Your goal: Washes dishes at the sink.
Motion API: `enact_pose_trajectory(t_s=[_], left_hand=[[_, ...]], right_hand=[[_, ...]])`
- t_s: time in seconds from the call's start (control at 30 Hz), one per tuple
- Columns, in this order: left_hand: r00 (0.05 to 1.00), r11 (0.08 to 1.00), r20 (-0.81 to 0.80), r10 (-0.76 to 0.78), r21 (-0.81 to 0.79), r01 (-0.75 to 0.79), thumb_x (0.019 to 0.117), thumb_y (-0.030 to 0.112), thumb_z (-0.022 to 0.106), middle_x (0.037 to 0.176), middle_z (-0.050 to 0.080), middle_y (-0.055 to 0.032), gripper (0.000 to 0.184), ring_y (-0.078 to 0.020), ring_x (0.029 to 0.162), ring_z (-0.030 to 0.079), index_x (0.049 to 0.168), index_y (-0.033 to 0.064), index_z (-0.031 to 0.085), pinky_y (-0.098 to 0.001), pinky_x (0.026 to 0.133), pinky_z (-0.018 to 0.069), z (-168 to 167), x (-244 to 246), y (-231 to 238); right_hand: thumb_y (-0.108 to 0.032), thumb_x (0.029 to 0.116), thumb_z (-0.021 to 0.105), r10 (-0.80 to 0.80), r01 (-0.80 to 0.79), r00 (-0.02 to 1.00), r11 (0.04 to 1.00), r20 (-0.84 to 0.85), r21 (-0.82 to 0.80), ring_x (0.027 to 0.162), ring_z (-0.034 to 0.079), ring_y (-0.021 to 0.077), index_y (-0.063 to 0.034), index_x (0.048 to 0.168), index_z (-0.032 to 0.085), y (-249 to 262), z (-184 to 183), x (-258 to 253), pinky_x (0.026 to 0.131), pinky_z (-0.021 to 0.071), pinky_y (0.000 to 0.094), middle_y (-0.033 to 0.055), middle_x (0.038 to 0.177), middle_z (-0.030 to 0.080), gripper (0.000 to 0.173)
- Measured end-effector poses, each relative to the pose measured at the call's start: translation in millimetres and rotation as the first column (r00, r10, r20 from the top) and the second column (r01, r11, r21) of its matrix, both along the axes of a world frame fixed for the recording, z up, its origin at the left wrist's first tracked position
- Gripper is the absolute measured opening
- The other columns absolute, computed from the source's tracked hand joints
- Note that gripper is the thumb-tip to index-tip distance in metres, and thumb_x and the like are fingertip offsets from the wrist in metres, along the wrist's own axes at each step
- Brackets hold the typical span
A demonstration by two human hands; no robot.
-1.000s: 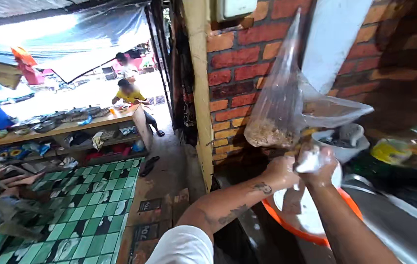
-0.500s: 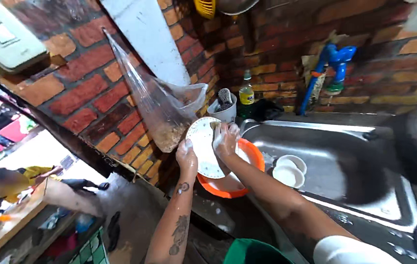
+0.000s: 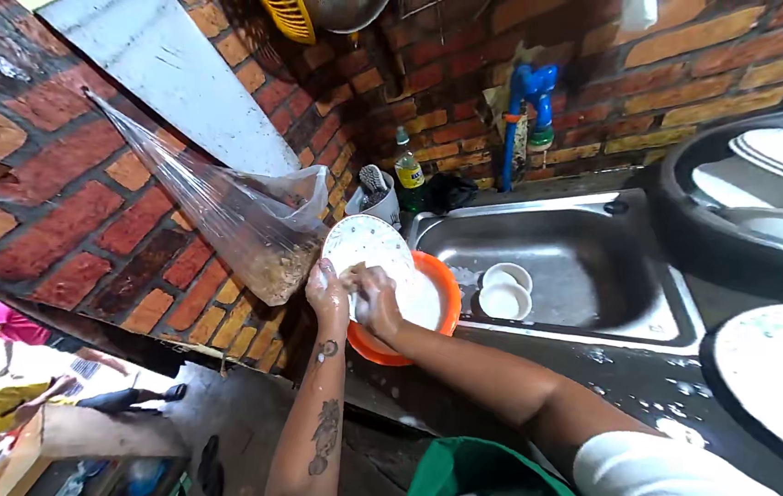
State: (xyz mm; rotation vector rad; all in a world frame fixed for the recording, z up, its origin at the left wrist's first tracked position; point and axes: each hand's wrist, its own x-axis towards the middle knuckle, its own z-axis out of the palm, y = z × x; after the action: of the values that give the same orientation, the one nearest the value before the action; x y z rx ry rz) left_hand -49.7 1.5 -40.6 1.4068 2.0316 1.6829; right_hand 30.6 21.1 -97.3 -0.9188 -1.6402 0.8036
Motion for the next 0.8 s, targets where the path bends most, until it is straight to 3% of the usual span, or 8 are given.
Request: enact_pose_trajectory(t_s=[0.07,0.13,0.23,0.37,0.53,0.6,0.67,0.8], left_hand=[[0.999,0.999,-0.016,-0.036,-0.020,0.036,0.1106,0.018,0.044,0.116,0.068,-0.0225,0.035,-0.0240,0.110,0.065,0.125,-0.0079,0.064,-0.0417,0.101,0.0500,-2,5,-3],[0.999,0.999,-0.010,-0.040,0.004,0.040,0.1108,0.018,0.044,0.121,0.068,-0.0209,0.036,-0.0211,0.114,0.065,0.126,-0.0069,0.064,-0.0383,0.105,0.0487,-3,11,-11],[1.000,0.999,0.016,-0.019,0.026,0.018,0.1100,0.017,0.046,0.119,0.068,-0.0234,0.035,-0.0251,0.113,0.065,0.126,-0.0090,0.062,-0.0415,0.104,0.0494,5,15,-19],[0.997,0.993,-0.024,-0.079,0.082,0.081,0.1047,0.011,0.055,0.109,0.072,-0.0221,0.028,-0.0251,0.105,0.070,0.119,-0.0093,0.068,-0.0403,0.100,0.0532,11,6,-24],[0.993,0.991,-0.015,-0.121,0.049,0.121,0.1074,0.012,0.051,0.122,0.069,-0.0259,0.033,-0.0308,0.118,0.066,0.126,-0.0104,0.066,-0.0441,0.108,0.0470,21,11,-47],[0.993,0.992,0.008,-0.120,0.036,0.120,0.1082,0.013,0.049,0.123,0.069,-0.0264,0.034,-0.0322,0.119,0.065,0.128,-0.0100,0.065,-0.0458,0.109,0.0463,22,8,-48],[0.992,0.992,0.018,-0.122,0.043,0.121,0.1082,0.013,0.049,0.122,0.069,-0.0268,0.034,-0.0327,0.118,0.066,0.128,-0.0103,0.064,-0.0461,0.109,0.0462,22,4,-50],[0.994,0.992,0.039,-0.101,0.077,0.098,0.1080,0.013,0.050,0.117,0.070,-0.0264,0.033,-0.0305,0.114,0.067,0.122,-0.0110,0.067,-0.0448,0.106,0.0476,19,0,-57]], right_hand=[[-0.008,0.0934,0.063,0.021,-0.022,1.000,0.998,0.014,0.057,0.122,0.059,0.0420,-0.0032,0.122,0.072,14,11,2,0.104,0.0438,0.0629,0.0250,0.126,0.064,0.030],[-0.004,0.0935,0.058,-0.147,0.146,0.989,0.981,0.004,0.131,0.123,0.060,0.0396,-0.0066,0.121,0.072,46,1,14,0.101,0.0476,0.0627,0.0215,0.130,0.065,0.031],[-0.005,0.0972,0.056,-0.222,0.221,0.975,0.975,0.011,0.032,0.132,0.055,0.0409,-0.0009,0.128,0.068,44,-19,23,0.111,0.0442,0.0580,0.0242,0.139,0.060,0.034],[-0.008,0.0914,0.060,-0.040,0.060,0.994,0.977,-0.099,0.206,0.114,0.064,0.0399,0.0119,0.119,0.066,-1,-19,-1,0.101,0.0521,0.0513,0.0317,0.120,0.064,0.035],[-0.012,0.1038,0.051,-0.216,0.217,0.976,0.975,-0.034,0.035,0.133,0.054,0.0442,0.0127,0.126,0.064,18,10,11,0.116,0.0388,0.0474,0.0363,0.134,0.058,0.035],[-0.009,0.0996,0.054,-0.111,0.116,0.993,0.973,-0.036,0.200,0.123,0.057,0.0510,0.0172,0.119,0.064,-7,7,3,0.109,0.0444,0.0548,0.0406,0.126,0.059,0.034],[-0.010,0.0958,0.056,-0.039,0.070,0.995,0.931,-0.092,0.359,0.113,0.062,0.0492,0.0168,0.113,0.066,-11,-6,-5,0.102,0.0493,0.0533,0.0387,0.117,0.063,0.033],[-0.012,0.1033,0.053,-0.197,0.200,0.980,0.976,-0.035,0.086,0.130,0.055,0.0455,0.0134,0.125,0.064,18,0,3,0.115,0.0389,0.0491,0.0368,0.131,0.059,0.035]])
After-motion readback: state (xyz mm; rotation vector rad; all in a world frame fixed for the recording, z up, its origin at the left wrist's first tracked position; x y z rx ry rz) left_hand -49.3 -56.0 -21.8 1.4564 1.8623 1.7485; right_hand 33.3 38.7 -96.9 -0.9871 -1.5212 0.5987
